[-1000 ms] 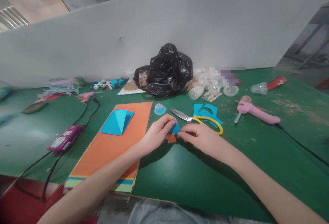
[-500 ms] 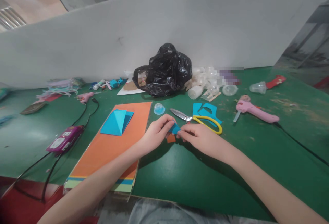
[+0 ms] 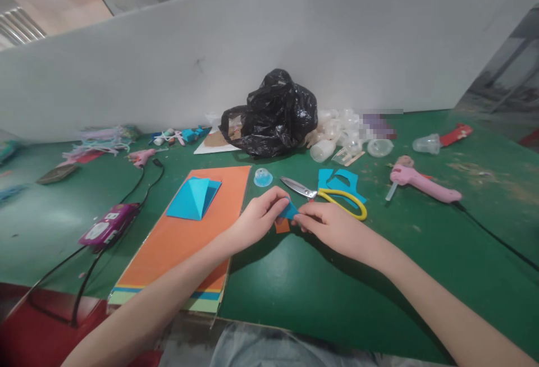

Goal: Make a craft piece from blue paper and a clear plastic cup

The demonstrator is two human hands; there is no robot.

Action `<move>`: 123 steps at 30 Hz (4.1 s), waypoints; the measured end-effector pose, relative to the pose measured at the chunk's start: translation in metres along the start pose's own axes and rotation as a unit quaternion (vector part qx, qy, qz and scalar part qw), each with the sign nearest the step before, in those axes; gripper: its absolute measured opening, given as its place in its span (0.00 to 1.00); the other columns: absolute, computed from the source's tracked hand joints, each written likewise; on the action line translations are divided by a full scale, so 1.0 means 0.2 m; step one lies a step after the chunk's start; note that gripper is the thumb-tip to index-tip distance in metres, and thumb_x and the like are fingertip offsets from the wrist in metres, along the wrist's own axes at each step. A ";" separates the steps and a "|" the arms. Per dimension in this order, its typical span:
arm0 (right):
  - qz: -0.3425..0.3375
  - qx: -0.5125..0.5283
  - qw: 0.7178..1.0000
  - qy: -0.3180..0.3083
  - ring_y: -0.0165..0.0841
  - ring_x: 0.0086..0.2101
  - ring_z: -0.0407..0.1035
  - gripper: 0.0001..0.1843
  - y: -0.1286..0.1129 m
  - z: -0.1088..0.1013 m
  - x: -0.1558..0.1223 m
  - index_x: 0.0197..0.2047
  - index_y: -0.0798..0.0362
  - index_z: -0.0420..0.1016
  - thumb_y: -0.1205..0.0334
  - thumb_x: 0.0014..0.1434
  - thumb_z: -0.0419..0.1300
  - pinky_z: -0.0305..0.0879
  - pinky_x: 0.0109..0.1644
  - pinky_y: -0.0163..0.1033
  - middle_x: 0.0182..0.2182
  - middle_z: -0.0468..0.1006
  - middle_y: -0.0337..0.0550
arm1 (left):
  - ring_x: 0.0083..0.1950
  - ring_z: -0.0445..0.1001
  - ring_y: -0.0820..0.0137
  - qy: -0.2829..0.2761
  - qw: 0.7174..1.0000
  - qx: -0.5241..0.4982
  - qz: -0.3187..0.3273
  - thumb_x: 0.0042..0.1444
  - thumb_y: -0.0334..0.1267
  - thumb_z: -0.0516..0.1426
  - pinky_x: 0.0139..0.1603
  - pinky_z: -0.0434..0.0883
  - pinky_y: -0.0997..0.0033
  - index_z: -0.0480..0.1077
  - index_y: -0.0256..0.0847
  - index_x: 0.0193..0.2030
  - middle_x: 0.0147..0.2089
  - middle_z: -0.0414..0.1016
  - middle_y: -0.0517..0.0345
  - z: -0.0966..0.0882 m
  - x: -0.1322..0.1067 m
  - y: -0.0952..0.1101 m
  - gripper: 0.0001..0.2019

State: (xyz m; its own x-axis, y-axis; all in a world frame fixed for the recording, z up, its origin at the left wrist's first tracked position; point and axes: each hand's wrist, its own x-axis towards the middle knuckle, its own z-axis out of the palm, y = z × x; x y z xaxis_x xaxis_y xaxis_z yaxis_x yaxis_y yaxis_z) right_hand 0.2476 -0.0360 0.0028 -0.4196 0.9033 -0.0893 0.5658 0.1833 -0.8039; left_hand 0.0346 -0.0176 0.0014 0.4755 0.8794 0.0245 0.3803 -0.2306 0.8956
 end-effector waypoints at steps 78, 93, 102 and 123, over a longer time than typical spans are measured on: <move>-0.068 -0.030 0.996 0.038 0.36 0.30 0.67 0.18 0.02 -0.02 0.01 0.33 0.46 0.68 0.45 0.70 0.51 0.64 0.35 0.40 0.29 0.73 0.37 | 0.33 0.69 0.71 -0.094 0.995 0.021 0.005 0.72 0.50 0.50 0.40 0.66 0.70 0.64 0.43 0.35 0.29 0.70 0.64 -0.02 -0.03 0.07 0.16; -0.043 0.025 0.969 0.241 0.39 0.35 0.67 0.14 0.06 -0.23 -0.03 0.38 0.45 0.70 0.47 0.69 0.53 0.66 0.43 0.45 0.31 0.71 0.38 | 0.36 0.74 0.70 -0.039 0.999 0.017 0.014 0.72 0.48 0.51 0.45 0.69 0.68 0.65 0.43 0.35 0.31 0.76 0.62 -0.15 0.03 0.00 0.16; -0.066 -0.038 0.996 0.050 0.36 0.29 0.68 0.20 0.00 -0.03 0.02 0.30 0.46 0.68 0.44 0.69 0.51 0.64 0.37 0.41 0.26 0.72 0.36 | 0.36 0.74 0.70 -0.094 0.995 -0.014 0.007 0.72 0.48 0.53 0.46 0.69 0.69 0.68 0.43 0.37 0.32 0.77 0.62 -0.10 0.00 0.03 0.15; -0.008 -0.234 0.951 0.203 0.50 0.45 0.77 0.20 0.11 -0.04 0.03 0.42 0.48 0.74 0.44 0.70 0.48 0.68 0.45 0.50 0.43 0.83 0.51 | 0.45 0.79 0.68 0.027 0.984 -0.177 0.019 0.70 0.46 0.56 0.55 0.74 0.59 0.61 0.45 0.47 0.44 0.76 0.56 -0.09 0.05 -0.04 0.10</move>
State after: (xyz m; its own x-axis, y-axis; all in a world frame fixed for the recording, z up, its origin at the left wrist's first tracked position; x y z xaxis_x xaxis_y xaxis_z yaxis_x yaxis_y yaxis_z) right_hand 0.2636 -0.0239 -0.0096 -0.1759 0.9569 0.2310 0.8560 0.2646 -0.4442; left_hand 0.0224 -0.0005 0.0020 0.4376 0.8960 0.0749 0.0597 -0.1121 0.9919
